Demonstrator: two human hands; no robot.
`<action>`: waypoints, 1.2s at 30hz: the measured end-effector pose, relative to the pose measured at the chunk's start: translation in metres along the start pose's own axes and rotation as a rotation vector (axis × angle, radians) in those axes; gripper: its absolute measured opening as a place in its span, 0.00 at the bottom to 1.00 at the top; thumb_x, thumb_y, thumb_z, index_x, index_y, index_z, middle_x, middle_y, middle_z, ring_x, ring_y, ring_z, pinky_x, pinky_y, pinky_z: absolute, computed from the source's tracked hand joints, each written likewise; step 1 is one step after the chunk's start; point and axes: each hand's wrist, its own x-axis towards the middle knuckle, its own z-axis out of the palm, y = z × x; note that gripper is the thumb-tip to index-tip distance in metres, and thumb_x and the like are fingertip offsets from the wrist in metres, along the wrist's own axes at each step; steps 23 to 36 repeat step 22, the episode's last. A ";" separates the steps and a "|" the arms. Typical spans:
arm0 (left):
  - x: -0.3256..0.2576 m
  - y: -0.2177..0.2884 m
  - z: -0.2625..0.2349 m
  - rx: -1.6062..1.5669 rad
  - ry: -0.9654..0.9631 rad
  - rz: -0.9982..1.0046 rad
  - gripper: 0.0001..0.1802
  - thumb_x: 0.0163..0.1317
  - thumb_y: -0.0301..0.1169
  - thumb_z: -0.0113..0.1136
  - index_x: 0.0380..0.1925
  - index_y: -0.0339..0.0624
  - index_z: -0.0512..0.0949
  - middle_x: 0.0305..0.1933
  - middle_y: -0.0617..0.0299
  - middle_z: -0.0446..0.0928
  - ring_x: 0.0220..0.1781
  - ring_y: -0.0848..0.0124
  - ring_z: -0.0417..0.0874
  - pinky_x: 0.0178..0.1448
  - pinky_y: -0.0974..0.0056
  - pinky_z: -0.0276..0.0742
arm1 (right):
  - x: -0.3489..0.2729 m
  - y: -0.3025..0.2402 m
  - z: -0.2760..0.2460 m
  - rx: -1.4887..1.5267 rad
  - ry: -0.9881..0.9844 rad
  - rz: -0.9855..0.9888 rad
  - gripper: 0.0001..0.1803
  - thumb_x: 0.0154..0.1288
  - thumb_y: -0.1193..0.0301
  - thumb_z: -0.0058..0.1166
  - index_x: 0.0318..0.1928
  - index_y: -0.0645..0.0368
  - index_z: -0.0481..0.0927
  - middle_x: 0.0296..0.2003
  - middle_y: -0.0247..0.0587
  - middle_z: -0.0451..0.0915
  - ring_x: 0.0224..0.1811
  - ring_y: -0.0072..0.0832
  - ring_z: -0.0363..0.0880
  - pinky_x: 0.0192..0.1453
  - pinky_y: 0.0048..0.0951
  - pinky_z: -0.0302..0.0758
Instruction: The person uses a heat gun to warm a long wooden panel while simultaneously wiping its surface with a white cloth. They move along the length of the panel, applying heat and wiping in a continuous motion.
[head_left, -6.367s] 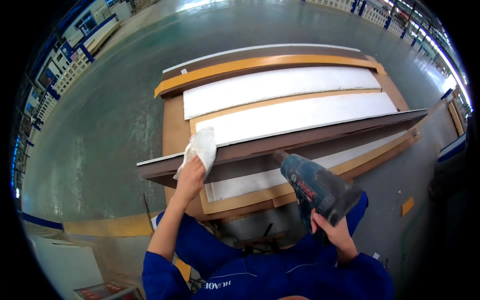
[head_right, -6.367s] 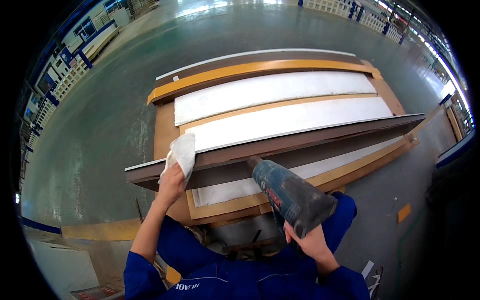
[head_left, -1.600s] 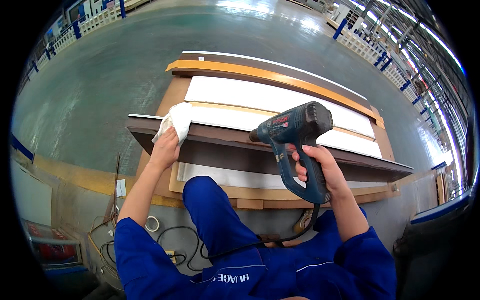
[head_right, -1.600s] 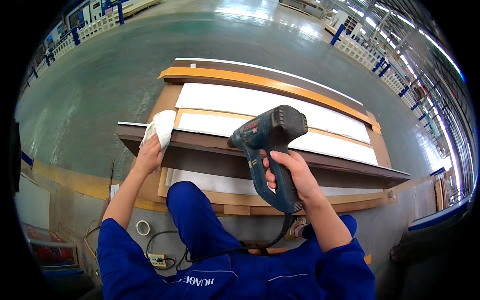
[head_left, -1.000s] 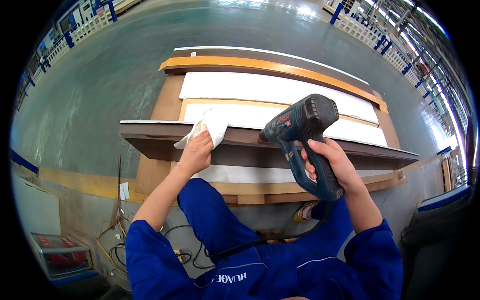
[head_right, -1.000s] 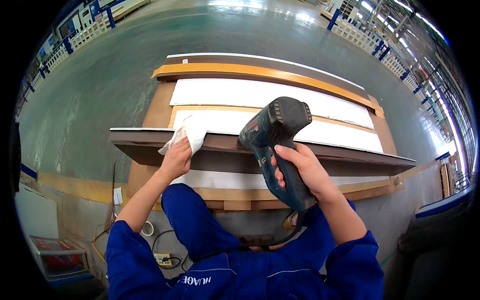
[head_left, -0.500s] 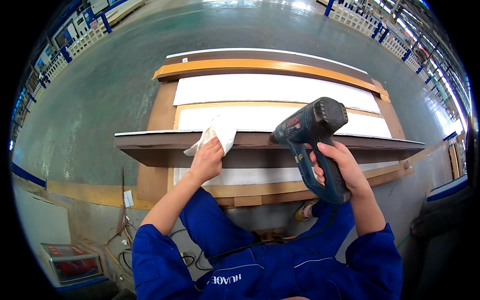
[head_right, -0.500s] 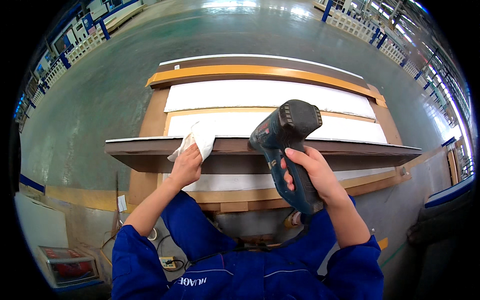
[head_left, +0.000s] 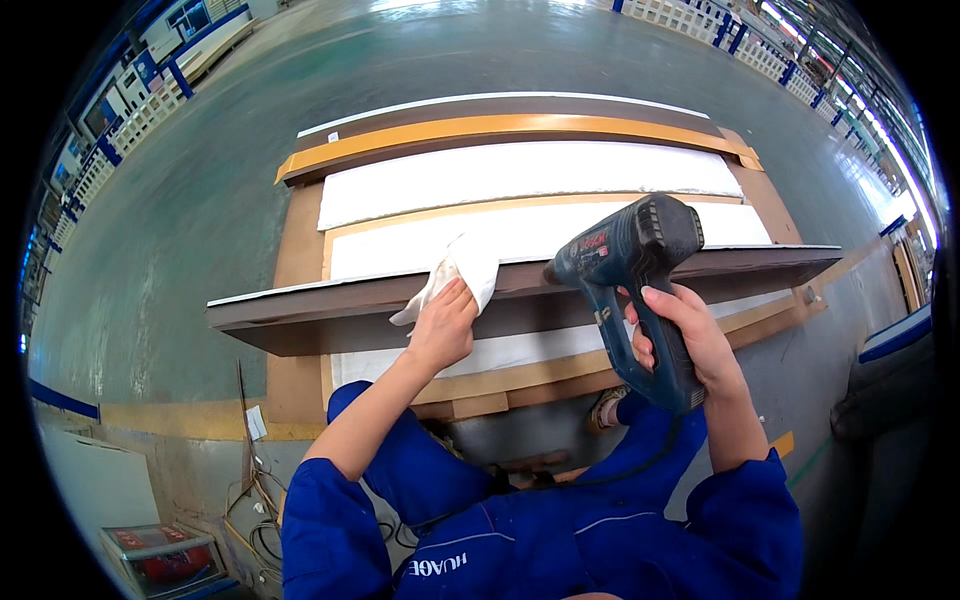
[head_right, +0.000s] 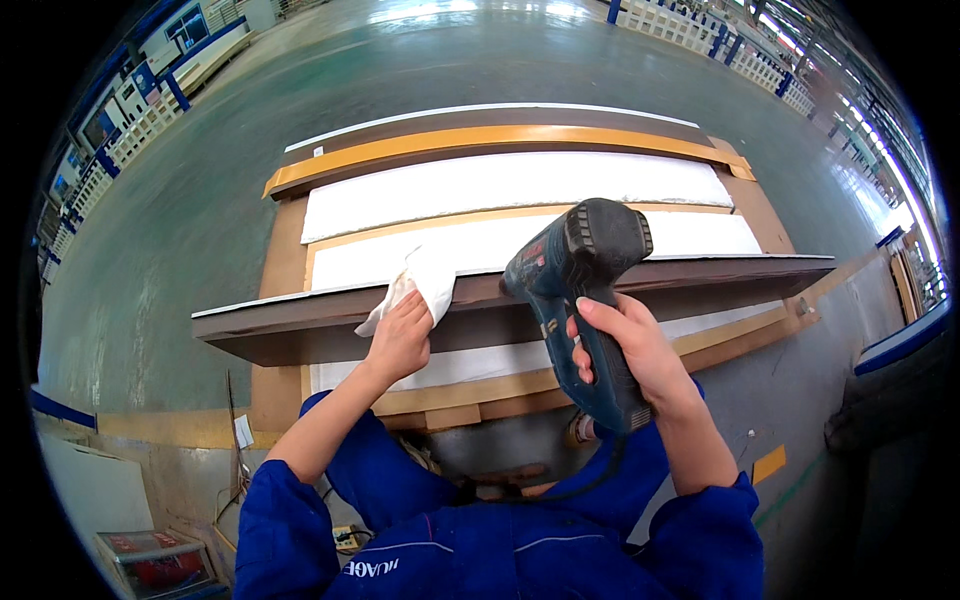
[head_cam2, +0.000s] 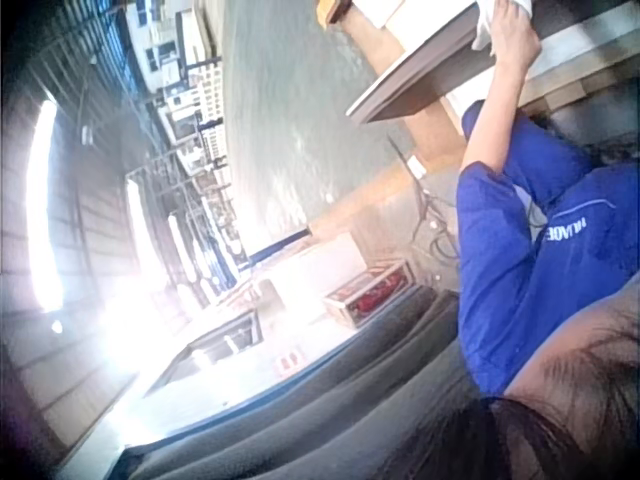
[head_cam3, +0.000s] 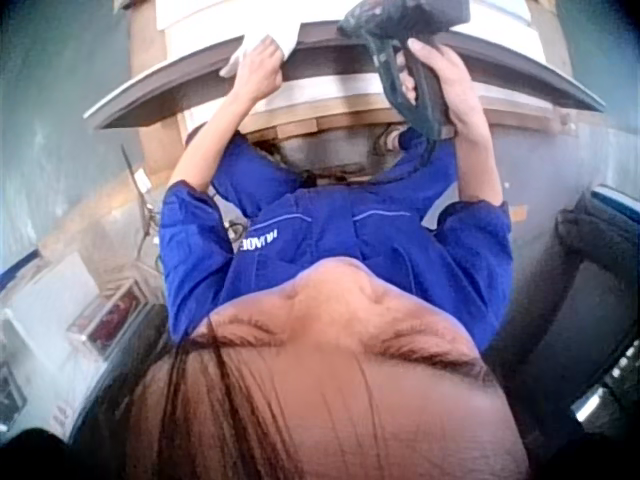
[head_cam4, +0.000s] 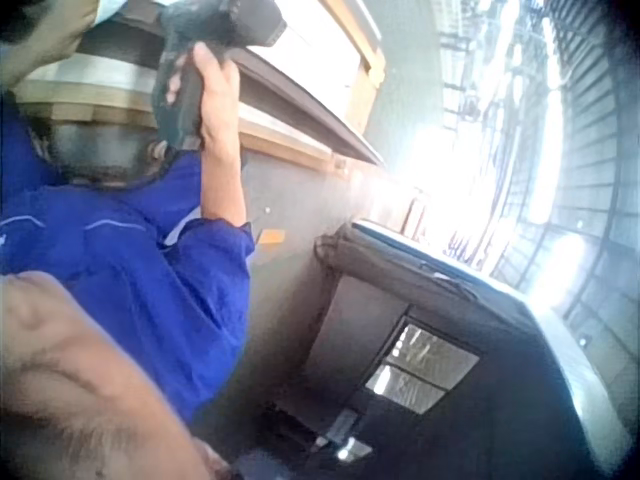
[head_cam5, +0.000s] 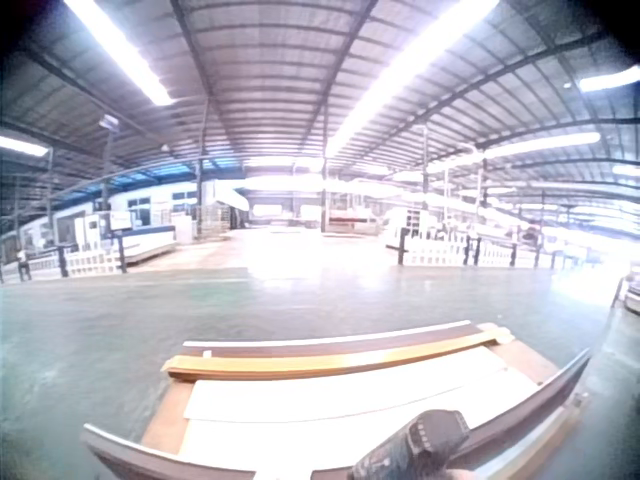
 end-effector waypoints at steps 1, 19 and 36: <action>0.002 0.004 0.002 0.006 -0.001 0.004 0.23 0.36 0.19 0.51 0.40 0.26 0.72 0.50 0.43 0.71 0.58 0.52 0.69 0.66 0.57 0.61 | -0.001 0.001 -0.002 0.007 0.009 0.003 0.14 0.64 0.62 0.48 0.31 0.61 0.71 0.17 0.37 0.72 0.16 0.21 0.71 0.22 0.19 0.69; 0.011 0.007 0.016 -0.003 -0.086 0.010 0.25 0.35 0.19 0.50 0.41 0.24 0.72 0.48 0.40 0.72 0.57 0.51 0.70 0.66 0.54 0.61 | -0.004 -0.004 -0.023 0.012 0.076 0.009 0.14 0.64 0.63 0.47 0.32 0.63 0.69 0.20 0.36 0.71 0.16 0.20 0.71 0.21 0.21 0.71; 0.000 0.002 0.022 0.005 -0.122 -0.003 0.29 0.35 0.19 0.51 0.46 0.24 0.69 0.50 0.40 0.71 0.59 0.50 0.69 0.66 0.53 0.60 | 0.002 -0.006 -0.038 -0.017 0.019 0.049 0.14 0.63 0.62 0.48 0.33 0.63 0.68 0.22 0.38 0.73 0.17 0.20 0.72 0.21 0.21 0.72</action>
